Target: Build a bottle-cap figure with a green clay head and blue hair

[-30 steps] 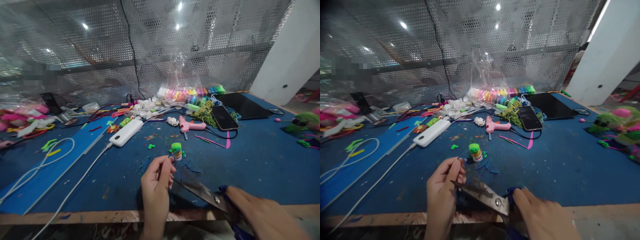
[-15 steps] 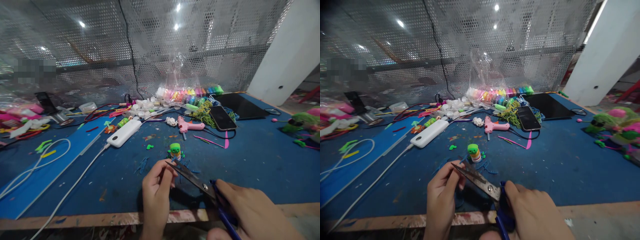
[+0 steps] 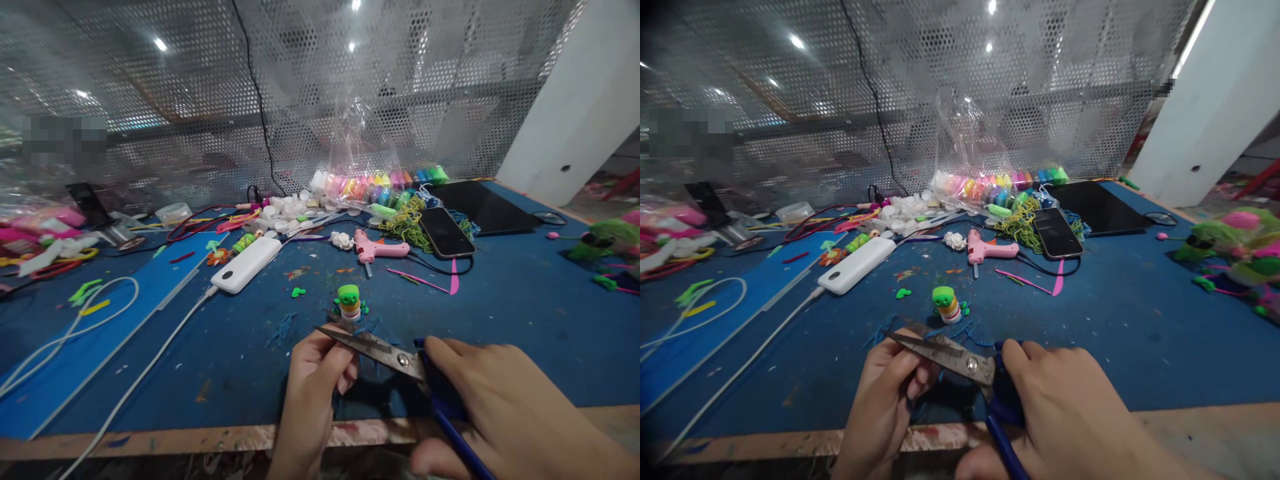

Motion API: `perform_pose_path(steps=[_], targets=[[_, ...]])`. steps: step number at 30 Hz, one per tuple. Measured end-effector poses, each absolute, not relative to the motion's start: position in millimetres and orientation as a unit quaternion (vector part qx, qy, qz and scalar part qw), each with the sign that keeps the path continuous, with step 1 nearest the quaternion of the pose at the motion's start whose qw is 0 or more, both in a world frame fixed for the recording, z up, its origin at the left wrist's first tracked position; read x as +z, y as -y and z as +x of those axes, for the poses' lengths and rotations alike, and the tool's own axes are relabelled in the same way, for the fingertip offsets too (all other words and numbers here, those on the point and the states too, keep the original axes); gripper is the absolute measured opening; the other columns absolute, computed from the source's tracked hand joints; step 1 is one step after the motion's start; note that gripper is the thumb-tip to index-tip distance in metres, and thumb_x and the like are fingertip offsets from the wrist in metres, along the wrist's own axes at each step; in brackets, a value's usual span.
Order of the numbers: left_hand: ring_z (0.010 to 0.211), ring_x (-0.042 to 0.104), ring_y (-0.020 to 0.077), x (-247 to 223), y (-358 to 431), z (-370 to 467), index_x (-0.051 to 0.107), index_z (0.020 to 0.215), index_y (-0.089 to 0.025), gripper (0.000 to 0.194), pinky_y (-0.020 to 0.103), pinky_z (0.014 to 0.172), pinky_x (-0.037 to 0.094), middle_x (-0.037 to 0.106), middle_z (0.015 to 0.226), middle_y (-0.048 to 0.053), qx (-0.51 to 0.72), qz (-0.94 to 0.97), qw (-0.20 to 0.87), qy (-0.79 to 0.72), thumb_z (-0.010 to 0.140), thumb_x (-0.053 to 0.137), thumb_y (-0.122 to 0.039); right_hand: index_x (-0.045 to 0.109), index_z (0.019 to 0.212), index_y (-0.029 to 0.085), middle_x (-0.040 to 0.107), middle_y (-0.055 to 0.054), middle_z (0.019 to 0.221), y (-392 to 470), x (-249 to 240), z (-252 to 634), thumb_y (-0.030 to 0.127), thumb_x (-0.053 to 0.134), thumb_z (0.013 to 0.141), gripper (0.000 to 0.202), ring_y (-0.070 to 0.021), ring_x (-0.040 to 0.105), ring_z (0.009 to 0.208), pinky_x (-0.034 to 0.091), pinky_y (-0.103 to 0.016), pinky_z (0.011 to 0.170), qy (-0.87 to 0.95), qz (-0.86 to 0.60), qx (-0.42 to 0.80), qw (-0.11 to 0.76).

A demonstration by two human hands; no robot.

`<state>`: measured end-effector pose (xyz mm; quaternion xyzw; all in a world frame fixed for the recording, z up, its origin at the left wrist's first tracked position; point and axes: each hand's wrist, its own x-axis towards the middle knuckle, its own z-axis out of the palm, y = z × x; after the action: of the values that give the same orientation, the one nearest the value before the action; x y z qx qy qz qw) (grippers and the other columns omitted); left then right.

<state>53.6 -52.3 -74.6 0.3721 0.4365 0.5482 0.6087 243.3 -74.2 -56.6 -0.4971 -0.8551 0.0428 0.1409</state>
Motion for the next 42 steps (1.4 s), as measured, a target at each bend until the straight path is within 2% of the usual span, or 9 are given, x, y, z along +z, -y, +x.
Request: perform_pose_path(steps=[11,16,20,23,25,28,32,38,42], targets=[[0.041,0.029,0.0047,-77.9,49.6,52.2,0.06,0.063,-0.015,0.018,0.016,0.042,0.025,0.042,0.044,-0.007,0.542,0.383,0.604,-0.442,0.074,0.064,-0.028,0.046,0.065,0.022,0.059,-0.005,0.05,74.3,-63.3,245.3,0.073,0.052,0.071,0.051,-0.0288,0.06,0.037,0.016,-0.028,0.042,0.848,-0.507,0.032,0.15],[0.042,0.029,0.0046,-81.7,50.1,51.1,0.059,0.064,-0.015,0.025,0.017,0.042,0.023,0.041,0.046,-0.007,0.524,0.406,0.606,-0.44,0.079,0.065,-0.034,0.05,0.063,0.022,0.061,-0.004,0.055,69.6,-59.7,243.0,0.061,0.053,0.079,0.043,-0.0209,0.056,0.045,0.024,-0.027,0.043,0.791,-0.556,0.206,0.15],[0.041,0.029,0.0039,-83.3,48.8,52.3,0.066,0.07,-0.014,0.026,0.017,0.041,0.021,0.041,0.046,-0.007,0.495,0.426,0.614,-0.443,0.08,0.065,-0.038,0.043,0.067,0.022,0.052,0.003,0.058,53.8,-57.7,237.8,0.041,0.059,0.081,0.029,-0.0114,0.045,0.051,0.031,-0.022,0.045,0.723,-0.521,0.368,0.266],[0.04,0.029,0.0033,-82.8,47.9,54.5,0.068,0.071,-0.013,0.031,0.017,0.04,0.02,0.043,0.046,-0.006,0.479,0.432,0.624,-0.441,0.08,0.065,-0.042,0.04,0.074,0.022,0.059,0.002,0.075,37.7,-57.5,231.1,0.033,0.063,0.081,0.027,-0.0096,0.046,0.057,0.037,-0.02,0.051,0.684,-0.465,0.396,0.399],[0.039,0.029,0.0031,-81.8,47.8,56.2,0.067,0.068,-0.012,0.033,0.017,0.04,0.019,0.043,0.045,-0.006,0.475,0.432,0.619,-0.453,0.079,0.065,-0.044,0.038,0.075,0.022,0.063,0.0,0.088,28.4,-57.8,226.1,0.03,0.066,0.08,0.029,-0.0079,0.047,0.057,0.038,-0.02,0.051,0.675,-0.422,0.411,0.445],[0.039,0.027,0.0029,-80.6,47.8,58.3,0.064,0.064,-0.013,0.034,0.018,0.04,0.018,0.043,0.045,-0.006,0.484,0.423,0.606,-0.468,0.077,0.066,-0.044,0.037,0.077,0.023,0.065,0.001,0.087,20.5,-59.9,220.0,0.025,0.067,0.079,0.029,-0.0084,0.053,0.057,0.039,-0.019,0.05,0.677,-0.374,0.45,0.446],[0.039,0.027,0.0035,-79.7,47.9,59.2,0.061,0.061,-0.014,0.037,0.019,0.039,0.017,0.043,0.045,-0.006,0.484,0.425,0.598,-0.477,0.076,0.066,-0.046,0.037,0.078,0.024,0.066,0.002,0.084,19.2,-63.1,217.4,0.021,0.063,0.082,0.027,-0.0138,0.063,0.072,0.046,-0.024,0.063,0.685,-0.359,0.463,0.433],[0.04,0.031,0.0039,-77.8,50.8,58.9,0.058,0.056,-0.014,0.04,0.019,0.041,0.02,0.044,0.046,-0.005,0.481,0.474,0.552,-0.489,0.079,0.063,-0.046,0.039,0.079,0.024,0.061,0.002,0.084,20.5,-62.9,215.6,0.015,0.061,0.082,0.024,-0.0121,0.056,0.069,0.045,-0.025,0.064,0.713,-0.328,0.44,0.436],[0.041,0.031,0.004,-77.9,51.8,60.0,0.063,0.066,-0.014,0.036,0.018,0.042,0.02,0.046,0.049,-0.005,0.482,0.452,0.56,-0.499,0.081,0.061,-0.047,0.035,0.078,0.023,0.055,0.002,0.08,15.5,-65.3,214.3,0.015,0.053,0.086,0.022,-0.0108,0.05,0.066,0.041,-0.024,0.062,0.701,-0.322,0.424,0.475]])
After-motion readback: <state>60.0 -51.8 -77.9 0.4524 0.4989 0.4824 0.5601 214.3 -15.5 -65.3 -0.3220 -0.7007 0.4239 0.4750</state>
